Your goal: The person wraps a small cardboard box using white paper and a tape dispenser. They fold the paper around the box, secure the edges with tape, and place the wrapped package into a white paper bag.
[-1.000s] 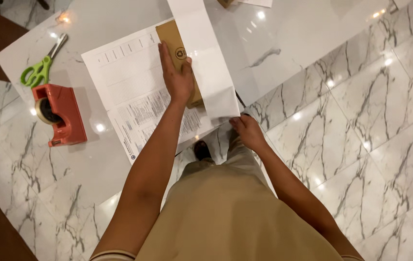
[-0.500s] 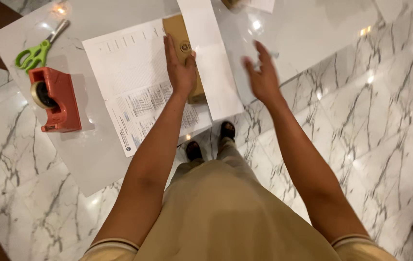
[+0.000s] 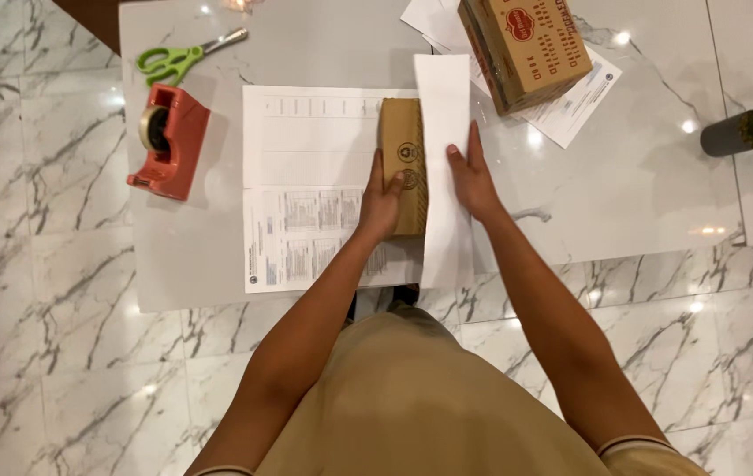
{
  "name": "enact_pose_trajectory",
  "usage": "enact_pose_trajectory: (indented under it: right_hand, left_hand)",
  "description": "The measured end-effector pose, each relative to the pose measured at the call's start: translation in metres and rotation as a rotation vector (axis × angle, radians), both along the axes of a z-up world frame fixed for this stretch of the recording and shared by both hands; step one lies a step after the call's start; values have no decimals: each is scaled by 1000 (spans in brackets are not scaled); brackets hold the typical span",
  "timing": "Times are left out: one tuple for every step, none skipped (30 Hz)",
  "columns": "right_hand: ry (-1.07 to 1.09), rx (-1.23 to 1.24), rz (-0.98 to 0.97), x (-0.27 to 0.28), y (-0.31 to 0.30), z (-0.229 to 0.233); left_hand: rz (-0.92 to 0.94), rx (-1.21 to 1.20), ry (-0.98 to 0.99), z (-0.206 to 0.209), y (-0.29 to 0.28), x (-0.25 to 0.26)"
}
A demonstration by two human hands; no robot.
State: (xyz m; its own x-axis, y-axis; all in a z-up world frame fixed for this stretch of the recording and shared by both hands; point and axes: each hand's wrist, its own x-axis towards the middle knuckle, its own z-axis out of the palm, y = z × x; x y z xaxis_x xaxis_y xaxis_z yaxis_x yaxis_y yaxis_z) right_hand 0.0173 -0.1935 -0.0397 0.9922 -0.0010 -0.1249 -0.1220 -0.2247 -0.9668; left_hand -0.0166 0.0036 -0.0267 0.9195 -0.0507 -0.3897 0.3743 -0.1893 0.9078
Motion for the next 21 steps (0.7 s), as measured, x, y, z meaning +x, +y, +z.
enact_pose_trajectory:
  right_hand:
    - [-49,-127,35,-3,-1,0]
    - [-106,-249,64,-4,1,1]
    - [-163,-372,94,-6,4,2]
    - [-192,-493,108,-8,7,4]
    - [-220,-615,123,-10,10,6]
    - [-251,-733,137,-12,15,9]
    - [-253,-767,138,-13,18,12]
    - [-251,-801,141,-16,21,15]
    - [-249,-836,143,-19,24,18]
    - [-230,-880,162,-18,28,20]
    - [-211,-925,181,-15,32,22]
    - [-184,-970,203,-16,36,23]
    - [-203,-989,220,-15,41,23]
    - [-218,-1009,242,-17,47,21]
    - [-233,-1028,264,-22,49,18]
    - [-280,-1007,247,-22,53,17]
    - [-326,-985,229,-21,57,16]
    - [-368,-962,210,-22,62,15]
    - [-364,-938,210,-21,67,15]
    - [-355,-922,205,-22,65,15]
    - [-345,-907,201,-24,61,16]
  left_hand:
    - [17,1,-5,-4,-4,-5]
    - [23,40,-12,-8,-6,-6]
    - [29,80,-20,-12,-7,-8]
    - [34,117,-27,-15,-9,-9]
    - [53,116,-75,-17,-11,-10]
    - [74,118,-126,-18,-11,-11]
    - [95,121,-176,-19,-10,-12]
    - [100,117,-145,-19,-10,-14]
    - [105,112,-114,-19,-10,-16]
    - [108,106,-88,-19,-10,-15]
    - [107,103,-78,-18,-10,-12]
    - [105,99,-60,-18,-10,-13]
    - [103,95,-42,-18,-11,-13]
    - [111,74,-65,-20,-12,-16]
    - [119,54,-88,-22,-14,-19]
    - [131,40,-124,-23,-12,-15]
    - [131,40,-140,-24,-10,-12]
    - [127,40,-153,-25,-9,-11]
    - [123,39,-166,-25,-6,-11]
    - [135,-11,-138,-26,-8,-11]
    - [147,-61,-109,-27,-11,-11]
